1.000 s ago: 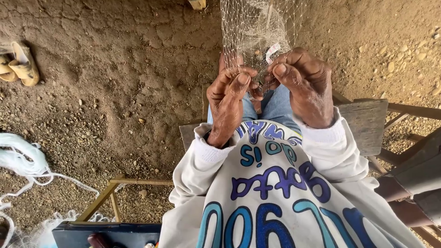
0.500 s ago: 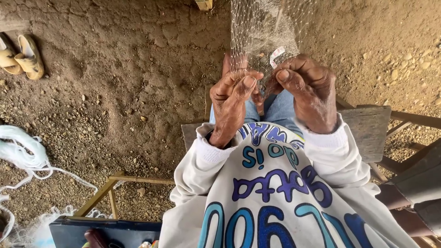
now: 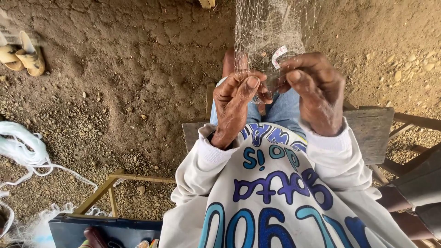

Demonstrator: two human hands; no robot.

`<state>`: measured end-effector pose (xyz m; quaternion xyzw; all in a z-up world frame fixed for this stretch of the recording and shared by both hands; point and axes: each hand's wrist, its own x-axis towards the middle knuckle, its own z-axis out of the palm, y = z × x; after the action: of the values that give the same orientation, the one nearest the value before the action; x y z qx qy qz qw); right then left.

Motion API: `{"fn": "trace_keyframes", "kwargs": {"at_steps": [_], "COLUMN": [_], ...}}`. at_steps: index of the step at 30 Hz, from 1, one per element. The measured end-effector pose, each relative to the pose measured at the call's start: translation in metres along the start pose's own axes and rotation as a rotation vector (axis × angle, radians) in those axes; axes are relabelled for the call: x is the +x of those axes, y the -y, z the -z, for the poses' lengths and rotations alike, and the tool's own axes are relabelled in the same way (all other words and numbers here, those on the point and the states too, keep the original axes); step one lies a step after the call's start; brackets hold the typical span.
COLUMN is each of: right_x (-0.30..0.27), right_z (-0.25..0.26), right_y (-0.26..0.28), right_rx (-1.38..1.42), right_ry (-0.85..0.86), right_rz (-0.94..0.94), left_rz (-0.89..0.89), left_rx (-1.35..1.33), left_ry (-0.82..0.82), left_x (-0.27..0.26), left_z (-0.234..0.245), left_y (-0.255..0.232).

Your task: Repairing a fine-mesh fishing net by weaving and knotting using a small net-repair needle.

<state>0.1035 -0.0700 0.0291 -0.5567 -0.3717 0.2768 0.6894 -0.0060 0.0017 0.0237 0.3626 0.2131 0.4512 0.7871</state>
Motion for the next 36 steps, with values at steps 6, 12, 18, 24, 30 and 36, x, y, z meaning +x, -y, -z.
{"fn": "trace_keyframes", "kwargs": {"at_steps": [6, 12, 18, 24, 30, 36], "right_x": [-0.042, -0.164, -0.269, -0.306, -0.311, -0.325], "right_z": [0.073, 0.189, 0.233, 0.232, 0.233, 0.238], "right_y": [-0.044, -0.118, -0.163, -0.196, -0.209, -0.228], "right_rx": [-0.344, -1.014, -1.237, -1.181, -1.196, -1.237], "right_ry": [-0.029, -0.027, -0.055, -0.205, -0.278, -0.309], "right_rz": [-0.043, -0.45, -0.777, -1.055, -1.098, -1.047], "left_rz": [-0.018, -0.017, 0.02, 0.05, 0.068, 0.096], "left_rx": [-0.085, -0.027, -0.032, -0.025, -0.008, -0.058], "left_ry": [0.045, 0.052, -0.002, -0.012, -0.018, -0.01], "left_x": [-0.004, 0.001, 0.0, -0.007, -0.003, -0.005], "left_z": [0.015, 0.013, 0.005, 0.002, 0.005, 0.013], "left_y": [0.01, 0.003, 0.005, 0.003, 0.001, 0.004]}}
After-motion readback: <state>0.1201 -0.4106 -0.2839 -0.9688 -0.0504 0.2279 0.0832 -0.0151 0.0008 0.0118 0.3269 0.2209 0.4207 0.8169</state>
